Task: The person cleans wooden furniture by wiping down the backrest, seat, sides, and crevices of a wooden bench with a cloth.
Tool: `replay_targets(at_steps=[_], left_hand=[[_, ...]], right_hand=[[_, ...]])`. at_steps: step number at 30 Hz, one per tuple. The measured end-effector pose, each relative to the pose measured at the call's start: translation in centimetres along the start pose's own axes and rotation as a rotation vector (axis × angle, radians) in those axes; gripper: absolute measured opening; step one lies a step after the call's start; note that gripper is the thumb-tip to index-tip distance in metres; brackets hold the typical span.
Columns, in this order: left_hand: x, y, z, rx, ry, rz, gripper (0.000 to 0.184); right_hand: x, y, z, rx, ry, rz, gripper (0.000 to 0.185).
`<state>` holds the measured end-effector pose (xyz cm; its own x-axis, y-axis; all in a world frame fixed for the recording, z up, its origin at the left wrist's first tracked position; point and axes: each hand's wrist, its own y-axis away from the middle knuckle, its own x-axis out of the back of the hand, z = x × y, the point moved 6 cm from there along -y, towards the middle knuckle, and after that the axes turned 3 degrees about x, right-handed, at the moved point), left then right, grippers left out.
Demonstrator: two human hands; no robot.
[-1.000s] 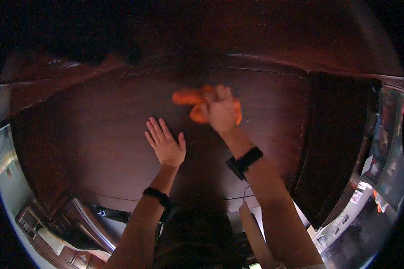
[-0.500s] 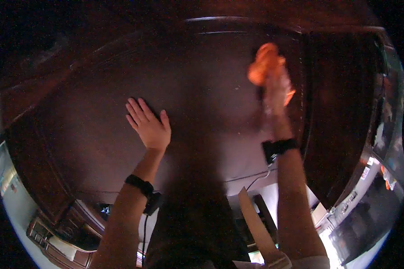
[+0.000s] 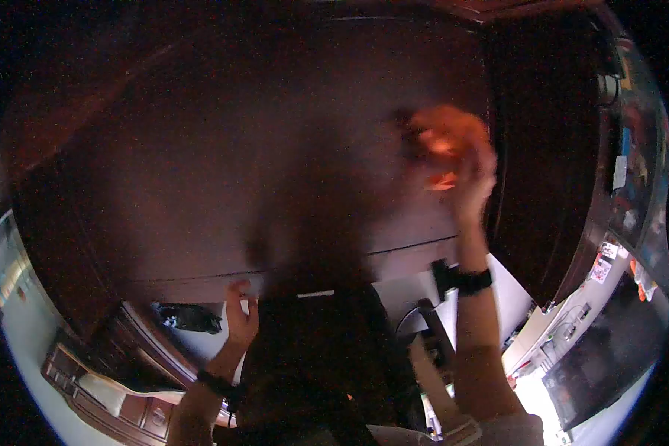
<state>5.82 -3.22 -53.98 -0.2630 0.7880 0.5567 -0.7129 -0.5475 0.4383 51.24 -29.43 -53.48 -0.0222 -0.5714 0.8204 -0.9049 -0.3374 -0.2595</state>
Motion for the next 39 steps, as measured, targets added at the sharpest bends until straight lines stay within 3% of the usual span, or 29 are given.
replay_targets(at_steps=[2, 3, 5, 6, 7, 8, 9, 10, 11, 12, 13, 15, 17, 18, 20, 22, 23, 24, 25, 26, 27, 28, 29, 30, 32, 34, 36, 38, 39], left_hand=[[-1.0, 6.5, -5.4, 0.067, -0.052, -0.037, 0.026], [-1.9, 9.8, -8.6, 0.217, 0.018, -0.055, 0.021], [-4.3, 15.6, -16.0, 0.395, 0.103, -0.060, 0.017], [-5.8, 18.5, -21.1, 0.518, 0.110, -0.103, 0.018], [-7.4, 22.2, -25.5, 0.652, 0.119, -0.133, 0.019], [-10.2, 24.9, -28.8, 0.873, 0.411, -0.248, 0.021], [-11.0, 26.1, -31.1, 1.075, 0.722, -0.320, 0.023], [-8.7, 24.0, -23.6, 1.378, 0.798, 0.121, 0.022], [-8.6, 23.5, -22.8, 1.293, 0.870, 0.152, 0.026], [-11.1, 24.6, -26.9, 1.343, 0.999, 0.093, 0.035], [-11.6, 23.6, -27.0, 1.389, 1.110, 0.275, 0.041], [-11.5, 22.1, -28.5, 1.437, 1.247, 0.494, 0.048], [-11.4, 21.1, -32.5, 1.269, 1.688, 0.867, 0.077], [-10.1, 21.1, -31.7, 1.128, 1.899, 1.020, 0.093], [-7.4, 20.2, -34.6, 0.865, 2.113, 1.290, 0.114], [-5.2, 19.4, -37.4, 0.515, 2.468, 1.162, 0.125], [-2.6, 19.8, -37.0, 0.338, 1.858, 1.207, 0.116], [-0.8, 20.3, -37.8, 0.275, 1.778, 1.259, 0.102], [-3.4, 22.3, -44.7, 0.277, 2.036, 1.041, 0.082], [-5.7, 23.6, -49.7, 0.440, 2.030, 0.800, 0.070], [-6.3, 23.7, -48.4, 0.677, 2.164, 0.813, 0.050], [-6.2, 23.1, -48.2, 0.743, 2.089, 1.100, 0.039], [-8.1, 23.7, -52.7, 0.397, 2.349, 0.934, 0.037], [-8.8, 24.2, -52.3, 0.110, 2.530, 0.566, 0.038], [-11.3, 25.7, -50.6, 0.670, 2.063, 1.222, 0.039], [-14.7, 30.4, -51.4, 0.843, 0.709, 0.787, 0.040], [-13.5, 31.6, -42.1, 0.707, 0.268, 0.461, 0.043], [-17.1, 35.0, -38.5, 0.930, 1.689, 0.919, 0.039], [-14.6, 34.0, -34.4, 1.157, 0.781, 0.407, 0.039]], right_hand=[[1.7, -2.0, 5.7, -0.150, 0.167, -0.080, 0.039], [1.3, -0.8, 9.3, -0.184, 0.321, -0.244, 0.043], [0.1, 3.7, 11.6, 0.179, 0.609, -0.177, 0.046], [-0.3, 4.3, 9.4, 0.203, 0.596, -0.198, 0.046], [-0.2, 4.7, 7.8, 0.005, 0.051, -0.055, 0.043], [-1.4, 5.2, 4.4, -0.216, -0.512, 0.053, 0.046], [-1.1, 3.7, -4.8, -0.043, -0.502, -0.012, 0.036], [-2.9, 7.2, -1.7, -0.093, -0.629, 0.065, 0.035], [-4.2, 11.0, 2.2, -0.148, -0.730, 0.145, 0.035], [-4.2, 14.3, 0.0, 0.089, 0.152, 0.016, 0.041], [-5.4, 15.6, -1.6, 0.120, 0.107, -0.021, 0.041], [-8.0, 19.0, -6.3, 0.278, 0.450, -0.124, 0.043], [-10.5, 21.9, -11.1, 0.368, 0.321, -0.176, 0.044], [-7.7, 21.8, -13.3, 0.409, 0.226, -0.185, 0.044], [-8.4, 23.4, -14.6, 0.482, 0.231, -0.235, 0.044], [-8.4, 23.6, -14.3, 0.549, 0.294, -0.262, 0.043], [-7.2, 22.5, -13.3, 0.402, 0.011, -0.424, 0.043], [-6.1, 21.3, -13.0, 0.248, -0.263, -0.572, 0.043], [-4.0, 20.1, -15.0, 0.275, -0.184, -0.545, 0.043], [-2.9, 19.6, -16.8, 0.041, -0.296, -0.527, 0.041], [-1.7, 18.6, -17.2, -0.191, -0.429, -0.487, 0.039], [0.1, 17.2, -16.9, -0.167, -0.399, -0.442, 0.039], [1.7, 15.8, -16.1, -0.163, -0.473, -0.407, 0.039], [3.2, 14.6, -15.2, -0.163, -0.557, -0.378, 0.040], [6.2, 11.4, -13.6, -0.115, -0.455, -0.305, 0.040], [9.4, 8.9, -11.3, -0.077, -0.374, -0.230, 0.040], [12.2, 6.9, -8.1, -0.111, -0.528, -0.226, 0.044], [14.1, 6.0, -2.2, -0.039, -0.583, -0.223, 0.045], [12.8, 7.3, 1.1, 0.034, -0.620, -0.245, 0.047]])
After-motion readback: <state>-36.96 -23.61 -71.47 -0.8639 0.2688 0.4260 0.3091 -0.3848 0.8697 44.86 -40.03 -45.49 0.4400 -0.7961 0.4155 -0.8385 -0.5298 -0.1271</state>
